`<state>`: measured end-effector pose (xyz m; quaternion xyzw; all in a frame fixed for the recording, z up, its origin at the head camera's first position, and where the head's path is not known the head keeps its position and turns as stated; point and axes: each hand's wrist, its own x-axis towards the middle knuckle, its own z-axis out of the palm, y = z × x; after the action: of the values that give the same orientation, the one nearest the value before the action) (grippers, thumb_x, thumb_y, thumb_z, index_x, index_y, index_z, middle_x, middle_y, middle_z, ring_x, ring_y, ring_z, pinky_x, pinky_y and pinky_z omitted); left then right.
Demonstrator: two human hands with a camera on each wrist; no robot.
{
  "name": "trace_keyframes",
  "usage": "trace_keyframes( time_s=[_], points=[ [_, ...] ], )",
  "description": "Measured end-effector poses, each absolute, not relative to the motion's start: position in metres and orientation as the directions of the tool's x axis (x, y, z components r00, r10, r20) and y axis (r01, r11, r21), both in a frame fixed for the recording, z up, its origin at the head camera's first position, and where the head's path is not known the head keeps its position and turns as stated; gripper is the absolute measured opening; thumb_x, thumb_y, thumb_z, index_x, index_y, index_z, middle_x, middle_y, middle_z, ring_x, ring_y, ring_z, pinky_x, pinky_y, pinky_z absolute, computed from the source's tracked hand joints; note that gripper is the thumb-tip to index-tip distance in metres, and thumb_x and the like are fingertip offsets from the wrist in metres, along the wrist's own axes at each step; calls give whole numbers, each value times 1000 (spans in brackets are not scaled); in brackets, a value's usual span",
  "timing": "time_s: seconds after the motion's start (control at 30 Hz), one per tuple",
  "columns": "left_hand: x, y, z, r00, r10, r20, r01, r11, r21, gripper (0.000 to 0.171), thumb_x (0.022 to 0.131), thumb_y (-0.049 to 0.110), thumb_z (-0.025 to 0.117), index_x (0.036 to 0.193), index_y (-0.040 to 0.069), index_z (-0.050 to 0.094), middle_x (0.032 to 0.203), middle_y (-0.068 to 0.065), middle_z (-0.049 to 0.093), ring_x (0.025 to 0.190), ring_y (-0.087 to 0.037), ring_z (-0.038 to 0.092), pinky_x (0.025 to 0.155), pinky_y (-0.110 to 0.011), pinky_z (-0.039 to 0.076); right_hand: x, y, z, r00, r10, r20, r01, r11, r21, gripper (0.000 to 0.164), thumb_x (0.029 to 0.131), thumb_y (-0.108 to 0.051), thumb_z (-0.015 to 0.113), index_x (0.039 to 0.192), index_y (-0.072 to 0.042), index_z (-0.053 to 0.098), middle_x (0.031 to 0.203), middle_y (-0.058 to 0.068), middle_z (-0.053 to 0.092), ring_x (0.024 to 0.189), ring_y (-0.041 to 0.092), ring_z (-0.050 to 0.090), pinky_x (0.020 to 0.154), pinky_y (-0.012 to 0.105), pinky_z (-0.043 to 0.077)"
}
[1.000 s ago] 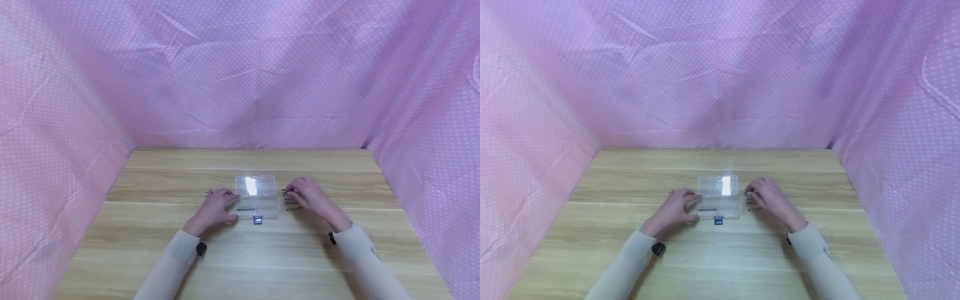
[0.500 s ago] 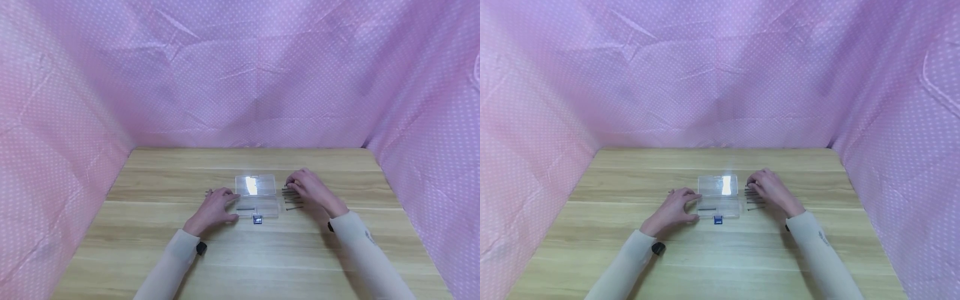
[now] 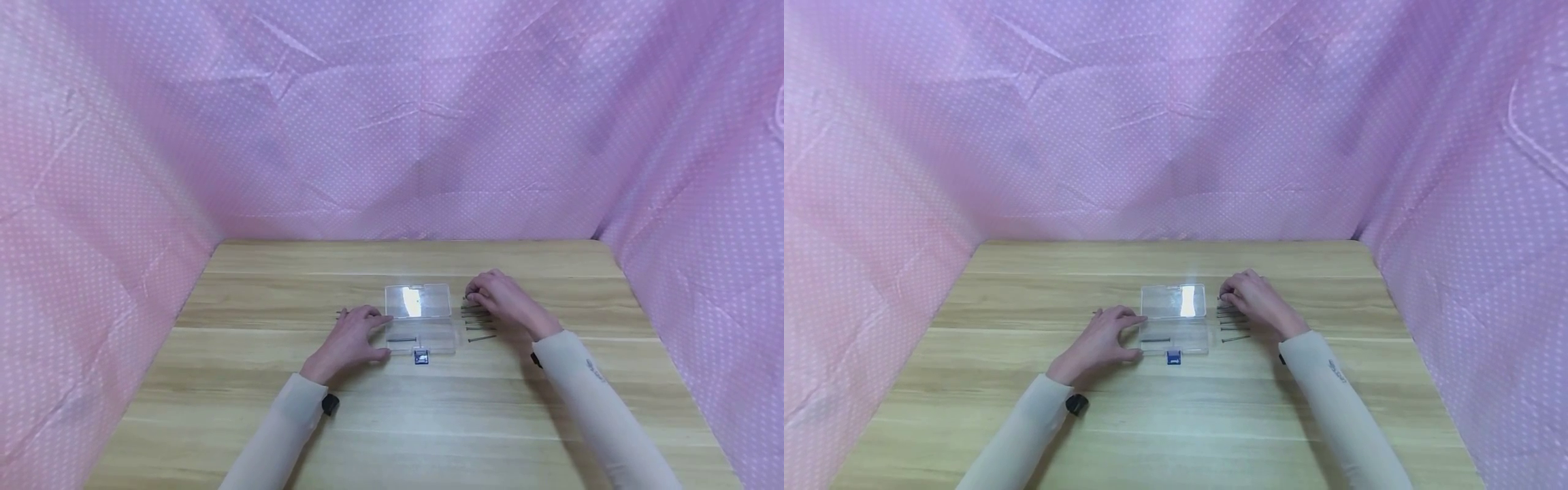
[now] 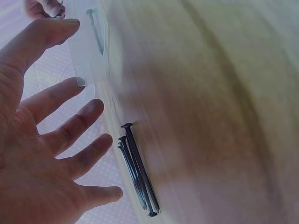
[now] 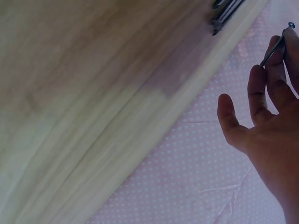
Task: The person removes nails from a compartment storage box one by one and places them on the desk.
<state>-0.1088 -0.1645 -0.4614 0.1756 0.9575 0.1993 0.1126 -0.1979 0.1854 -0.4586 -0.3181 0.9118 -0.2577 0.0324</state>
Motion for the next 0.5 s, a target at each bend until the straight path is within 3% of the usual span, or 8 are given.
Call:
trace_keyframes(
  time_s=[0.5],
  points=[
    [-110, -165, -461, -912, 385, -142, 295, 856, 425, 68, 82, 41, 86, 143, 19, 64, 137, -6, 60, 133, -31, 51, 121, -69, 18, -214, 181, -466, -786, -618, 11, -534, 669, -517, 7, 98, -9, 69, 102, -7, 75, 97, 3, 74, 101, 30, 64, 98, 54, 50]
  ],
)
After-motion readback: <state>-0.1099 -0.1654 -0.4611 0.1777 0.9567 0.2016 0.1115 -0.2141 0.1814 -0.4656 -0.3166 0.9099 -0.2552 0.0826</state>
